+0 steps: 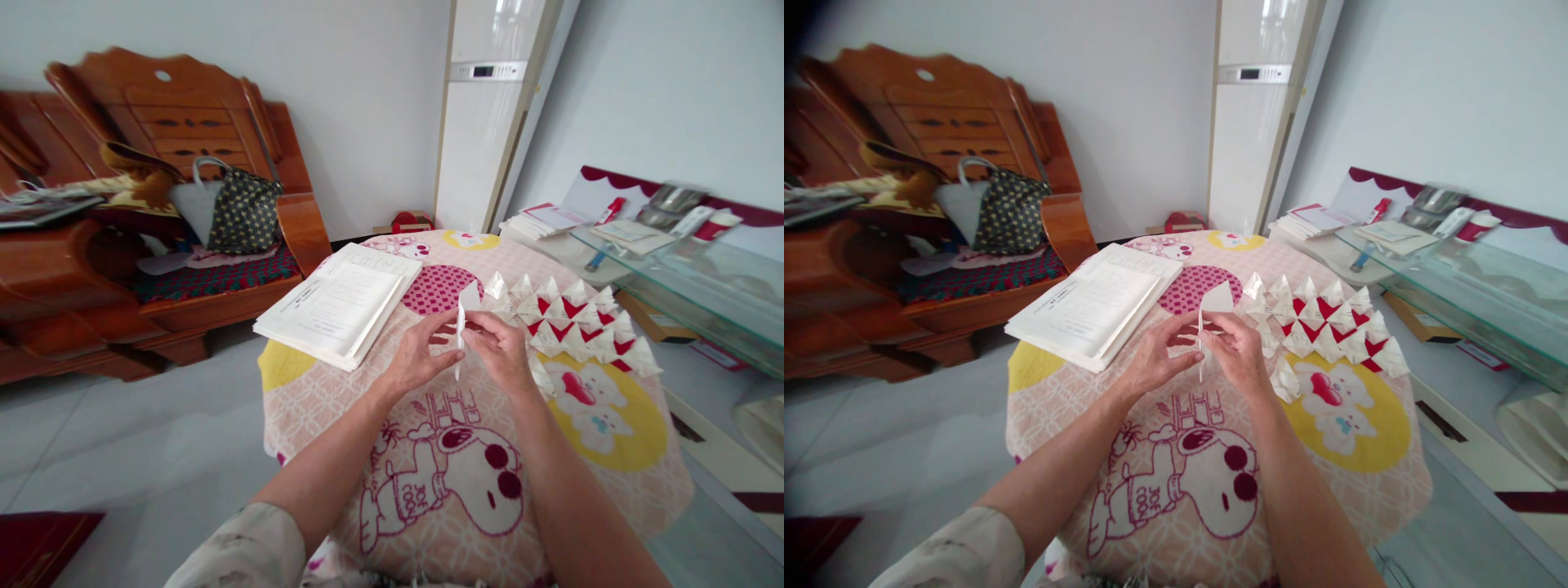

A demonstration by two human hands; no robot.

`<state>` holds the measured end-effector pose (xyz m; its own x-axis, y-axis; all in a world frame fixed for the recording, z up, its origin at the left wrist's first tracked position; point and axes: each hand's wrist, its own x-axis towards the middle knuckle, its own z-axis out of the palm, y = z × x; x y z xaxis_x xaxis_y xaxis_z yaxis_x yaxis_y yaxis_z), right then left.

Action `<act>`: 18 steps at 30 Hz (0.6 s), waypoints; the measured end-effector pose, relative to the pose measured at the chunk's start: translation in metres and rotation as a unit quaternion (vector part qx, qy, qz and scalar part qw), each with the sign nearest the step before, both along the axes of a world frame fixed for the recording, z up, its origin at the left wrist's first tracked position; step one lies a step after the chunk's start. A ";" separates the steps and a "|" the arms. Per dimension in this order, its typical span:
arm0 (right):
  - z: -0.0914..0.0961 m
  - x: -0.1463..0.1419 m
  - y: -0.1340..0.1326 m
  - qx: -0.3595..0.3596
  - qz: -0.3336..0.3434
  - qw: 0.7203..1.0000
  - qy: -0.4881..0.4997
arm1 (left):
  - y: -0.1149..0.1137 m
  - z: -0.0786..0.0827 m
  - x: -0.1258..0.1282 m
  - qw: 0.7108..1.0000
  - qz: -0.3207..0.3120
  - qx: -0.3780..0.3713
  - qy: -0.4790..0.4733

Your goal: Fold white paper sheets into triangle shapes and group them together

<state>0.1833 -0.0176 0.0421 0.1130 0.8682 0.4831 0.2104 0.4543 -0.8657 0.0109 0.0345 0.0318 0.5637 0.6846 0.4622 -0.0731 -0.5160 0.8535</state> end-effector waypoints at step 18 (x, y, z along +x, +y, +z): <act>0.000 -0.003 0.000 0.000 0.002 1.000 -0.013 | -0.001 0.001 0.001 1.000 0.024 -0.004 0.000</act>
<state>0.1804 -0.0173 0.0422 0.0973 0.8691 0.4851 0.2319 0.4542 -0.8602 0.0117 0.0340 0.0327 0.5301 0.7142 0.4570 -0.0482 -0.5127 0.8572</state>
